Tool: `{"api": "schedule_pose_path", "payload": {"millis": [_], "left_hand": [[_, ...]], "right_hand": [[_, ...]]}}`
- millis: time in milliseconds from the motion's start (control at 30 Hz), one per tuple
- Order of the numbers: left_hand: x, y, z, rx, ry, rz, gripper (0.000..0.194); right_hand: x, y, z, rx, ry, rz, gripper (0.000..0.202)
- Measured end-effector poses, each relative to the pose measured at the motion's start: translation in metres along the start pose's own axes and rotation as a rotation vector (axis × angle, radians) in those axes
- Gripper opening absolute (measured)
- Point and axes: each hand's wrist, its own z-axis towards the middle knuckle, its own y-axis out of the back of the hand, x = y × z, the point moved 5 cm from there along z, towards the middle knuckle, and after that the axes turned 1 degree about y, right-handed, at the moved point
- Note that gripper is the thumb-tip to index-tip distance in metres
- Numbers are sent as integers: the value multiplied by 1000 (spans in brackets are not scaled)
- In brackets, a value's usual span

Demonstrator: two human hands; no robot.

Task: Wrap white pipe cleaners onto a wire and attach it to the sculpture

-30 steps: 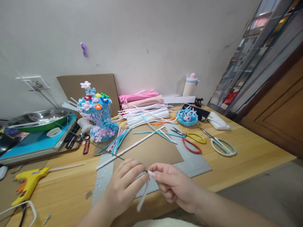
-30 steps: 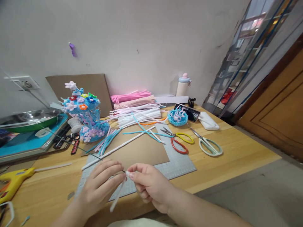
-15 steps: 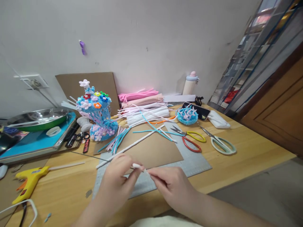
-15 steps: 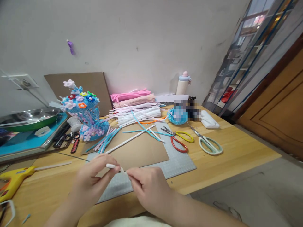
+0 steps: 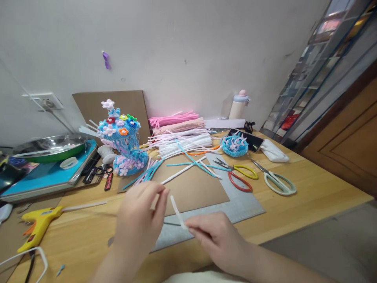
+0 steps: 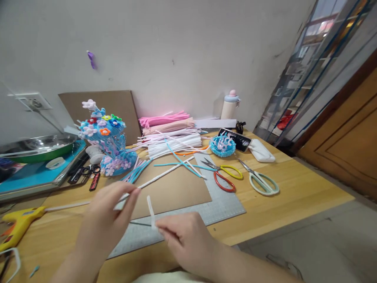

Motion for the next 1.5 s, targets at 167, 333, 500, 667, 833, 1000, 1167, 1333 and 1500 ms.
{"api": "schedule_pose_path", "payload": {"millis": [167, 333, 500, 667, 833, 1000, 1167, 1333, 1500], "left_hand": [[-1, 3, -37, -227, -220, -305, 17], [4, -33, -53, 1, -190, -257, 25], [-18, -24, -58, -26, -418, -237, 20], [-33, 8, -37, -128, -520, -29, 8], [-13, 0, 8, 305, -341, 65, 19], [-5, -31, 10, 647, -277, 67, 23], [-10, 1, -17, -203, -147, -11, 9], [-7, -15, -46, -199, -98, -163, 11], [-3, -43, -46, 65, -117, -154, 10]], "right_hand": [[-27, 0, 1, -99, -525, 817, 22], [-24, -9, -2, 48, -700, 1339, 18], [-30, -12, -2, -35, -724, 1175, 20], [-11, 5, 2, -145, -155, 105, 19], [20, 0, -10, 15, 433, -527, 32], [22, -3, -13, 85, 499, -517, 31], [-16, -3, -3, 3, -181, 148, 19], [-40, -14, -7, 2, -700, 1095, 23], [-34, -17, -7, 123, -799, 1488, 18]]}}
